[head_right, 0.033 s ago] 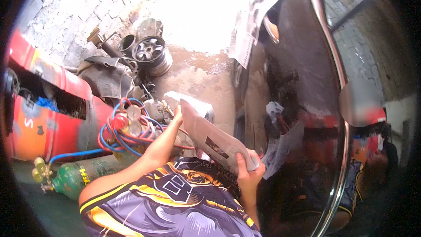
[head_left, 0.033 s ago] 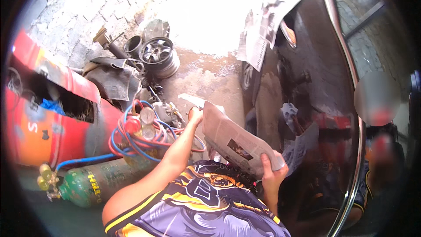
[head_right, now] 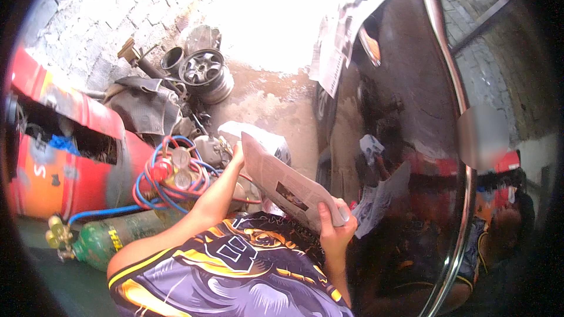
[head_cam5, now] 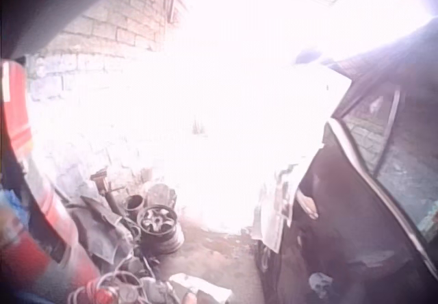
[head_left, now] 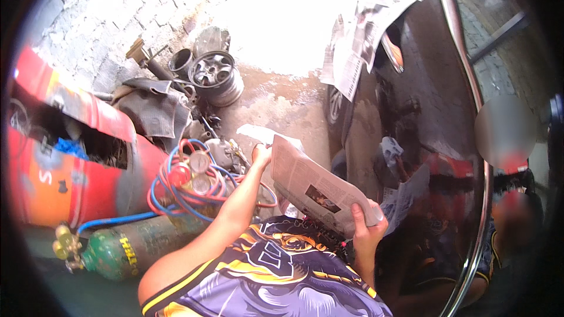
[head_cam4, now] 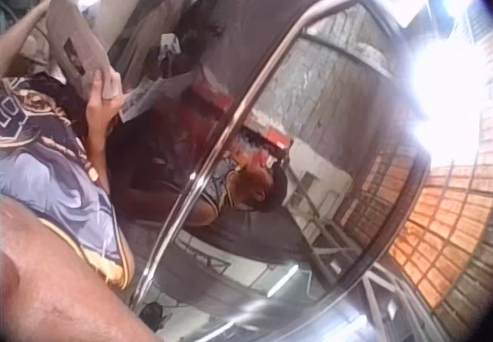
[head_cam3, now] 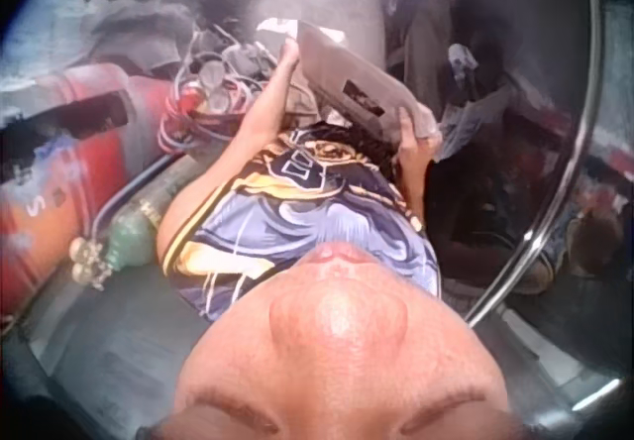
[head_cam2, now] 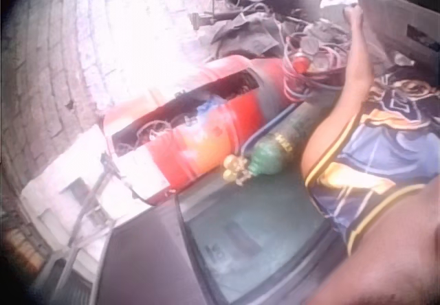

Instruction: The person tapes sheets of newspaper onto the hood and side of a black car using masking tape. They smooth the paper against the car's surface and secure it with strips of tape.

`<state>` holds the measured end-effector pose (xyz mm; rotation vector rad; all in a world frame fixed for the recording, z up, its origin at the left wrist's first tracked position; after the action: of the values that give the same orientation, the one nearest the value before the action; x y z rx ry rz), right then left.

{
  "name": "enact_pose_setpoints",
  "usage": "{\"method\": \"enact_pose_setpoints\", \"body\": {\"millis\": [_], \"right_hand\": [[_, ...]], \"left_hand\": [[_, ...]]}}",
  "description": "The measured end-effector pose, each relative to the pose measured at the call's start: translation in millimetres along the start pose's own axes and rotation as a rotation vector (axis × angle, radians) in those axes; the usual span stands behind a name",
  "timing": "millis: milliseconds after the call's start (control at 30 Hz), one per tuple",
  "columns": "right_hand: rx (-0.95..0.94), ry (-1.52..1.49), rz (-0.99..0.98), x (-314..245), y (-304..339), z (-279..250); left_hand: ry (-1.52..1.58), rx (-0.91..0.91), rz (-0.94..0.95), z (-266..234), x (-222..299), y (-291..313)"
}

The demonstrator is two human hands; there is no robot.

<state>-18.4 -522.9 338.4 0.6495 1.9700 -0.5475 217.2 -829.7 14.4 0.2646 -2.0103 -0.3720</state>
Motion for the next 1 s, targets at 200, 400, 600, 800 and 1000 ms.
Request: {"method": "enact_pose_setpoints", "body": {"millis": [200, 400, 600, 800, 1000], "right_hand": [[-0.194, -0.103, -0.147, 13.4, -184.7, 90.5], [-0.374, -0.125, -0.23, -14.7, -334.6, 156.4], [-0.374, -0.114, -0.147, -28.4, -471.3, 242.3], [-0.111, -0.122, 0.061, -29.0, -611.4, 346.9], [-0.005, -0.103, 0.086, -56.4, -788.2, 483.2]], "left_hand": [[-0.055, 0.198, 0.199, -57.1, 40.8, -124.5], [-0.503, 0.228, -0.009, -140.0, -44.9, -204.0], [-0.626, -0.007, -0.519, -152.6, -21.0, -290.3], [-0.648, -0.333, -0.534, -133.0, 16.8, -456.5], [-0.525, -0.336, -0.438, -188.4, 95.2, -693.9]]}}
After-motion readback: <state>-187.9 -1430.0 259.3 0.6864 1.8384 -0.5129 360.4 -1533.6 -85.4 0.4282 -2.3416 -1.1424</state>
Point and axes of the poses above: each hand's wrist, its own y-axis away from the middle knuckle, its own z-axis out of the palm, x = y × z, the point moved 4 cm from there along -y, towards the middle knuckle, and after that the axes turned 15 degrees about y, right-handed, at the moved point
